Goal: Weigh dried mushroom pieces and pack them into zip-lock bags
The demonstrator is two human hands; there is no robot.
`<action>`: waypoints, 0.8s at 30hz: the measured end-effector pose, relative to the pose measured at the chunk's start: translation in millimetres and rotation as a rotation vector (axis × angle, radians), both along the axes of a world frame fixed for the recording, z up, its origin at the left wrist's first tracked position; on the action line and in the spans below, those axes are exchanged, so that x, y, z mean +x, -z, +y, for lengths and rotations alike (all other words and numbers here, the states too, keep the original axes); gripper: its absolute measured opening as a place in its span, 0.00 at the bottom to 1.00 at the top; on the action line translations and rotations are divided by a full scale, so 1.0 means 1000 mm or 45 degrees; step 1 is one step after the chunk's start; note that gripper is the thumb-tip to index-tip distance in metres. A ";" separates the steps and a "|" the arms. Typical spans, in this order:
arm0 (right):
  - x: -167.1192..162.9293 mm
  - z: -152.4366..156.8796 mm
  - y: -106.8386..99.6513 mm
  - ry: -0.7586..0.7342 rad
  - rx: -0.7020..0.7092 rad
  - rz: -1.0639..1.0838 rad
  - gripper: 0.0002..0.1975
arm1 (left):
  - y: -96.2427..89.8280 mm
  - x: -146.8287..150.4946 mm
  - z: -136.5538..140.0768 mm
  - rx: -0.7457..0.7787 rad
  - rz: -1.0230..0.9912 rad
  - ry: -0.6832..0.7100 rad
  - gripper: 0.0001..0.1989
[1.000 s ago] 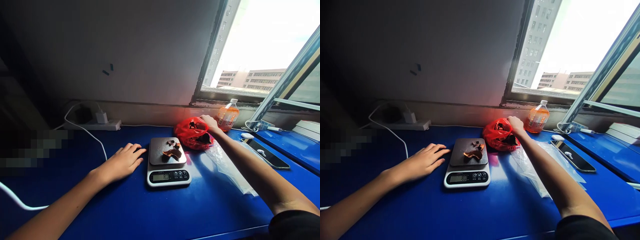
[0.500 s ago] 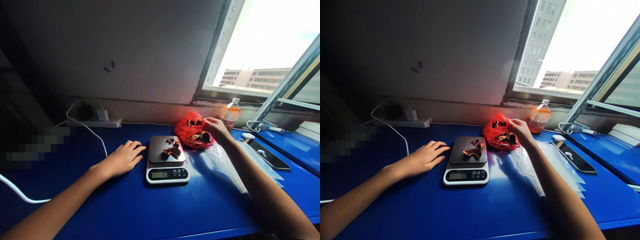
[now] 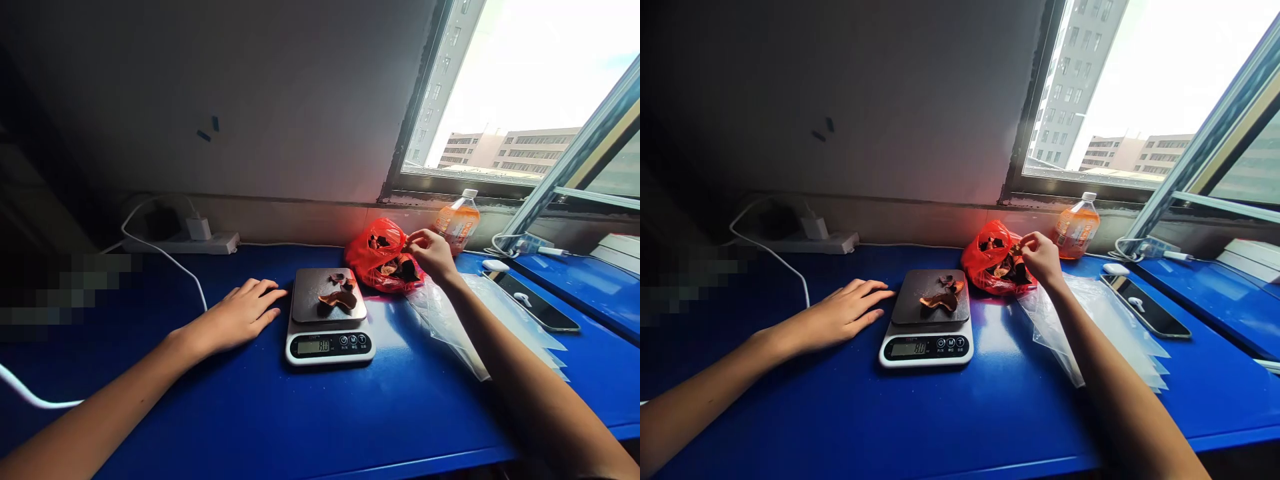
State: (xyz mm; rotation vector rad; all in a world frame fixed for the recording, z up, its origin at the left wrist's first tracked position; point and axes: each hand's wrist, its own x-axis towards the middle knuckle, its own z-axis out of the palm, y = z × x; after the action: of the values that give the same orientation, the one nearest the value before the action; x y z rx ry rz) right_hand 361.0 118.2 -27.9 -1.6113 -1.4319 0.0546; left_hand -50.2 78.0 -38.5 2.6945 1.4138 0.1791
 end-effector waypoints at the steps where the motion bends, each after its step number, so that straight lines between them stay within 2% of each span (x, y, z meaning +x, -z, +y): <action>1: 0.002 -0.002 0.000 0.004 0.032 0.047 0.10 | 0.000 0.000 0.000 0.001 0.001 0.000 0.23; 4: 0.002 -0.005 0.000 0.002 0.121 0.150 0.16 | -0.001 0.000 0.001 -0.010 0.013 -0.018 0.23; 8: -0.003 -0.009 -0.006 -0.027 0.240 0.235 0.18 | -0.002 0.000 0.000 -0.044 0.019 -0.017 0.23; 13: -0.023 -0.036 -0.035 0.052 0.490 0.220 0.11 | -0.004 0.004 -0.002 -0.049 0.038 -0.017 0.24; 15: -0.042 -0.052 -0.044 -0.014 0.522 0.129 0.09 | -0.005 0.005 -0.002 -0.048 0.069 -0.016 0.24; 17: -0.067 -0.067 -0.046 -0.206 0.488 0.037 0.07 | -0.005 0.005 -0.002 -0.054 0.084 -0.014 0.24; 20: -0.102 -0.079 -0.035 -0.514 0.324 -0.088 0.06 | -0.004 0.004 -0.002 -0.055 0.072 0.013 0.25; 24: -0.123 -0.079 -0.018 -0.672 0.135 -0.077 0.08 | -0.003 0.003 -0.002 -0.031 0.067 0.034 0.25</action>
State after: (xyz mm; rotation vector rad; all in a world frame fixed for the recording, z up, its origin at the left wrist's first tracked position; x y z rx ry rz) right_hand 237.9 39.0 -10.3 -1.1232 -1.8418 0.2315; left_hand -47.2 75.7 -35.5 2.7159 1.3841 0.0885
